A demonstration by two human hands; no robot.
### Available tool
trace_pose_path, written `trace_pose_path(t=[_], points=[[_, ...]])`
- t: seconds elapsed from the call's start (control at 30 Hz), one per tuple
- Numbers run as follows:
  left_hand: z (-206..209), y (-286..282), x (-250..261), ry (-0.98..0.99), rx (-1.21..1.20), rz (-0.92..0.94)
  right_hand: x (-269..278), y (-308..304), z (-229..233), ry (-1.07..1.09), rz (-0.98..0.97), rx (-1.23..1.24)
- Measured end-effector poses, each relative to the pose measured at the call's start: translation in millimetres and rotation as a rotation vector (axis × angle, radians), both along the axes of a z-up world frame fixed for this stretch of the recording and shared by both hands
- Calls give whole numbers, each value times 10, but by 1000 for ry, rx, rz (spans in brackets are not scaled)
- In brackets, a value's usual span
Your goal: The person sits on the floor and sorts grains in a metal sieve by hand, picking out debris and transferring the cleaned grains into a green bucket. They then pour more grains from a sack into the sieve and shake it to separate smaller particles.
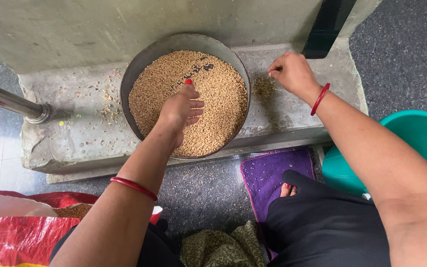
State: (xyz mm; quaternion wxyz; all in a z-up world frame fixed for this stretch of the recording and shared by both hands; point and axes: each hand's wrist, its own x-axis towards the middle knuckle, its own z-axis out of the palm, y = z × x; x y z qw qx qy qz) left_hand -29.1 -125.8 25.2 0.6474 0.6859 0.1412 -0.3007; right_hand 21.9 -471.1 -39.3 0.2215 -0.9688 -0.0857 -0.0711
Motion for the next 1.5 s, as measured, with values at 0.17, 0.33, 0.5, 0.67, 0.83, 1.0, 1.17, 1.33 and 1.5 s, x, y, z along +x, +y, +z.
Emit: trace_pose_path(t=[0.17,0.33,0.5,0.67,0.83,1.0,1.17,1.33,1.5], points=[[12,61,33,-37,-8,37,24,158,145,-37,-44,127],[-29,399,196,-126,24,186,37,576,389,-145,48,255],[-151,729,307,-140,-3,282,91,1044,444,0,256,252],[-192,897,303,-133,22,397,171,1281,336,112,389,124],[-317,1096,349,-68,-26,434,307,1409,209,206,242,85],[-388,1220,358,-18,5,330,504,1506,89,155,203,17],[-323,1247,324,0,-22,322,621,1653,-52,130,220,34],[-162,1268,312,12,35,367,722,1896,-123,189,132,-9],[-121,1311,294,32,-5,380,821,2212,-234,323,24,-28]])
